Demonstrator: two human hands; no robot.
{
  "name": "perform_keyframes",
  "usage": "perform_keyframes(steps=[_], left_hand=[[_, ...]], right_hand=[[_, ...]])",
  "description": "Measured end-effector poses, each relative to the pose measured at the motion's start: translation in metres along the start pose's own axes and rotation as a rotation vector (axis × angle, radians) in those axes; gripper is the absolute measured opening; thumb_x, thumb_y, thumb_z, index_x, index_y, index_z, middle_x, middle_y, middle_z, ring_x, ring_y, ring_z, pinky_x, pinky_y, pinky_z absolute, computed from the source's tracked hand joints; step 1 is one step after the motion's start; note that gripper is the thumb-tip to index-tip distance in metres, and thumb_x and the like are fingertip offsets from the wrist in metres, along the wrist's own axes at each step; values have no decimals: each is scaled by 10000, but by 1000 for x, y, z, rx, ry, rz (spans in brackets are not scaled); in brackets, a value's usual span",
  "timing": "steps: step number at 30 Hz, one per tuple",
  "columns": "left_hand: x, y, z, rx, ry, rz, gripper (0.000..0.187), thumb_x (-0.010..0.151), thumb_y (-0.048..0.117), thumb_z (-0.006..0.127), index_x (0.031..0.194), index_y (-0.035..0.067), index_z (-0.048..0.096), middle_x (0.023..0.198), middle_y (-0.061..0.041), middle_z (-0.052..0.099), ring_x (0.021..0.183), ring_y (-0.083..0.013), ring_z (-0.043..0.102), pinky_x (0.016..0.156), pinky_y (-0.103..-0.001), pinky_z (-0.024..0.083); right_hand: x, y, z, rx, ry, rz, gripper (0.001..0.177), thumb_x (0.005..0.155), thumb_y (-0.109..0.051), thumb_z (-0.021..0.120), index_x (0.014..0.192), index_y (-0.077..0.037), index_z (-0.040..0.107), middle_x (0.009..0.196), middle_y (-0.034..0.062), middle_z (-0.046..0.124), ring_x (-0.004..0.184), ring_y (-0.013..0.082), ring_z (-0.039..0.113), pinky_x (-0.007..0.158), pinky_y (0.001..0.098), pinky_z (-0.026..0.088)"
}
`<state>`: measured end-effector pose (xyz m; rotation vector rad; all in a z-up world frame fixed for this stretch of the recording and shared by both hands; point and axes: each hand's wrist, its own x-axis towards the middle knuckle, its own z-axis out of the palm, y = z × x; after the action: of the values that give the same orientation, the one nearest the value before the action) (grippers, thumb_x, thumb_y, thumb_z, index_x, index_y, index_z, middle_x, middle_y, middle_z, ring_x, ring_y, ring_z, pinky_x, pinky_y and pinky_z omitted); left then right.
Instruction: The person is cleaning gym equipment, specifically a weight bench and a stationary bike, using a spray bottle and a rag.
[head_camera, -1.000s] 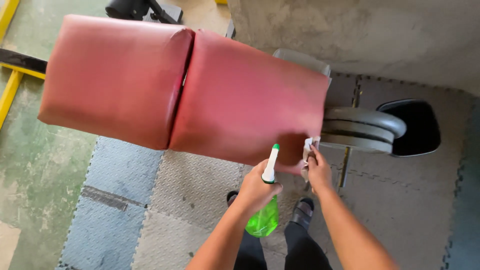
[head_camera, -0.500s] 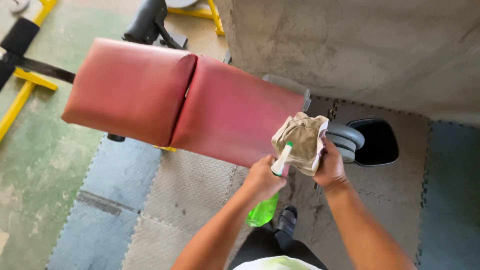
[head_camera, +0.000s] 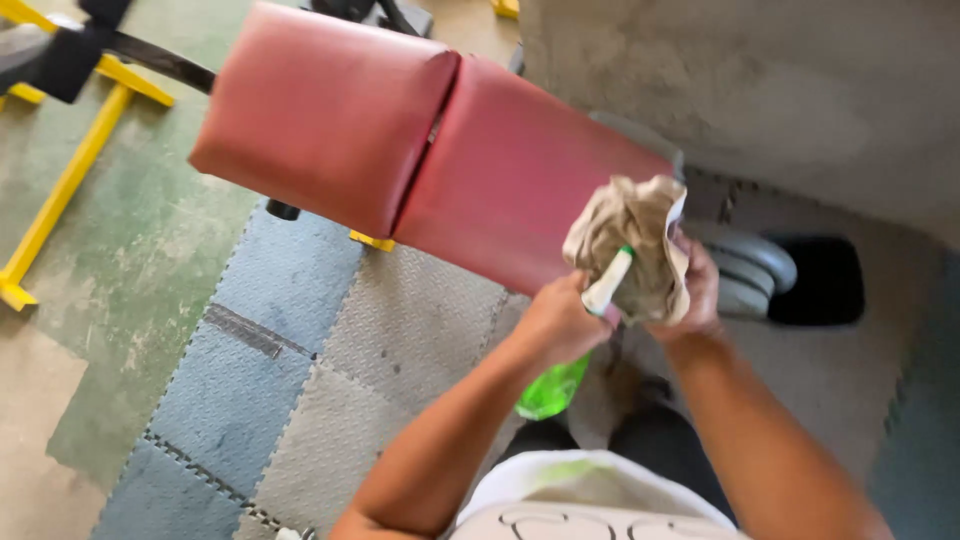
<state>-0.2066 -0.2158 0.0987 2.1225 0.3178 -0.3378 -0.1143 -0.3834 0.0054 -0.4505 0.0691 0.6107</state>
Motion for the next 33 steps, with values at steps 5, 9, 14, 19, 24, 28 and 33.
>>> perform_keyframes(steps=[5,9,14,19,24,28,33], left_hand=[[5,-21,23,-150,69,-67,434,703,310,762,1031,39,674,968,-199,754,946,-362,739,835,-441,564],[19,-22,61,-133,206,-17,455,727,314,748,1083,37,681,1028,-234,732,1025,-426,689,870,-481,546],[30,0,121,-116,326,-210,514,688,279,791,1101,10,646,1074,-268,700,1048,-457,657,894,-497,538],[26,28,157,-221,379,-325,510,678,270,781,1099,19,643,1072,-254,710,1052,-442,668,899,-478,544],[18,41,184,-196,480,-415,464,737,279,765,1077,-1,622,1074,-262,703,1066,-451,660,901,-483,548],[20,35,201,-193,555,-457,487,718,275,771,1081,-8,612,1076,-264,695,1062,-454,661,899,-484,555],[15,31,221,-201,509,-496,510,715,273,784,1098,-7,599,1095,-274,690,1071,-457,653,907,-494,540]], right_hand=[[15,1,-3,-82,-37,97,517,963,-343,560,1398,-68,604,1361,94,667,1276,275,616,1126,430,470],[45,-14,-62,-3,-40,255,456,1024,-350,531,1346,-41,623,1319,120,670,1237,295,627,1085,441,487],[55,-51,-72,24,-262,428,434,1059,-324,521,1378,-41,601,1324,142,655,1234,324,616,1061,470,491],[55,-70,-79,82,-331,583,430,1061,-329,487,1373,-51,591,1320,154,654,1227,331,616,1041,491,491],[42,-79,-89,-43,-173,657,451,1058,-339,456,1354,-34,608,1261,136,692,1186,312,649,1044,478,500],[30,-78,-68,13,-203,731,442,1041,-338,493,1333,-36,630,1239,138,706,1156,305,663,1021,470,512],[22,-76,-87,44,-167,810,412,1054,-327,522,1321,-42,651,1221,135,712,1134,301,674,1017,467,524]])
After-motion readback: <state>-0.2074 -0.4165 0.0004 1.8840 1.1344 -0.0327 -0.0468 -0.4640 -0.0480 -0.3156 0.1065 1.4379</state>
